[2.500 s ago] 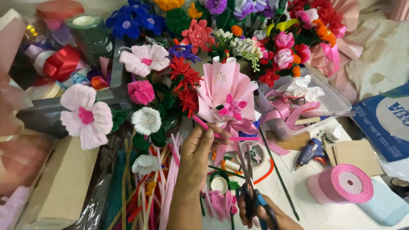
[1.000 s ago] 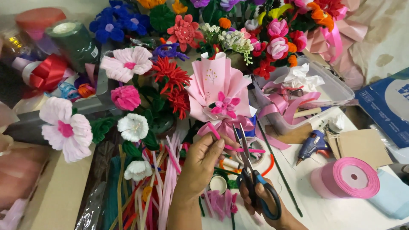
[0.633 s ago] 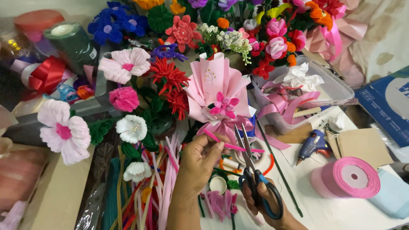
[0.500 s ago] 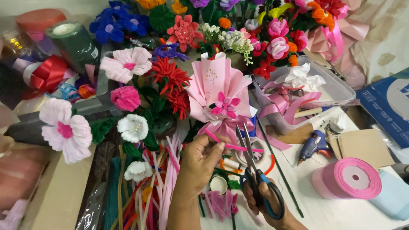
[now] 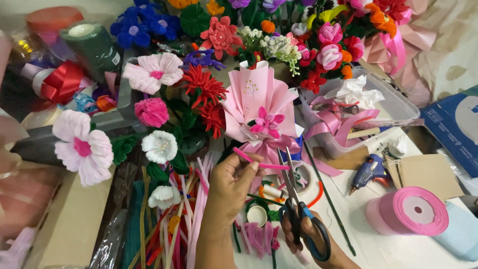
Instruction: Finalizing a handmade flower bouquet by adding pipe cleaner stems and trimming excess material with scissors.
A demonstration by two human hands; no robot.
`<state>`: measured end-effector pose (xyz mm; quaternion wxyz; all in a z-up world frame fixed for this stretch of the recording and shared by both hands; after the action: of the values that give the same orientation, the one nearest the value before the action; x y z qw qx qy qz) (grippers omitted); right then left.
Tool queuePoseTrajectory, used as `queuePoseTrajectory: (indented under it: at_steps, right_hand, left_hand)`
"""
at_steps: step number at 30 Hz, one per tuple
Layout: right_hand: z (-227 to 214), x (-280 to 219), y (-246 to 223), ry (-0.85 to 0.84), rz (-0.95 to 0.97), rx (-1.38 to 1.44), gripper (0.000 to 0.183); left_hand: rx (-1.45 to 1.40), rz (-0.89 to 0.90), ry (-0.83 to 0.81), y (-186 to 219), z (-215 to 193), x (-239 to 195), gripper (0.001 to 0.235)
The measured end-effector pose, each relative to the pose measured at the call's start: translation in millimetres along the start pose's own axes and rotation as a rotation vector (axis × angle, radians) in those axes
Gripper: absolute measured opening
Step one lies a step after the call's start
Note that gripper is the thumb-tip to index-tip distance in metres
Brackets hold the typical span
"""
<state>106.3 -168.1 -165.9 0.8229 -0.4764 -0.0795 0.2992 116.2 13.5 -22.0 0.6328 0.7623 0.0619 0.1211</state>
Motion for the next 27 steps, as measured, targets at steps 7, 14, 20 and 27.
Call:
queuePoseTrajectory:
  at_steps: [7, 14, 20, 27]
  right_hand:
    - [14, 6, 14, -0.214, 0.014, -0.126, 0.089]
    - [32, 3, -18, -0.226, -0.233, -0.255, 0.087]
    - [46, -3, -28, -0.198, -0.198, -0.424, 0.089]
    - [48, 4, -48, -0.161, -0.257, -0.419, 0.085]
  left_hand:
    - [-0.164, -0.024, 0.091, -3, -5, -1, 0.013]
    - [-0.114, -0.021, 0.138, 1, 1, -6, 0.006]
    - [-0.088, 0.051, 0.197, 1, -5, -6, 0.007]
    - [0.04, 0.076, 0.022, 16, 13, -7, 0.004]
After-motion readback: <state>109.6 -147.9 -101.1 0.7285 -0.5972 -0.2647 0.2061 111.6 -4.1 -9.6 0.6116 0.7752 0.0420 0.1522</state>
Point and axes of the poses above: each hand's wrist, its own x-axis towards the middle knuckle, its own z-axis out of the palm, y = z × x, the point moved 9 cm from there along x, towards the middle knuckle, and after that the axes turned 10 degrees about x, right-handed, at the moved point
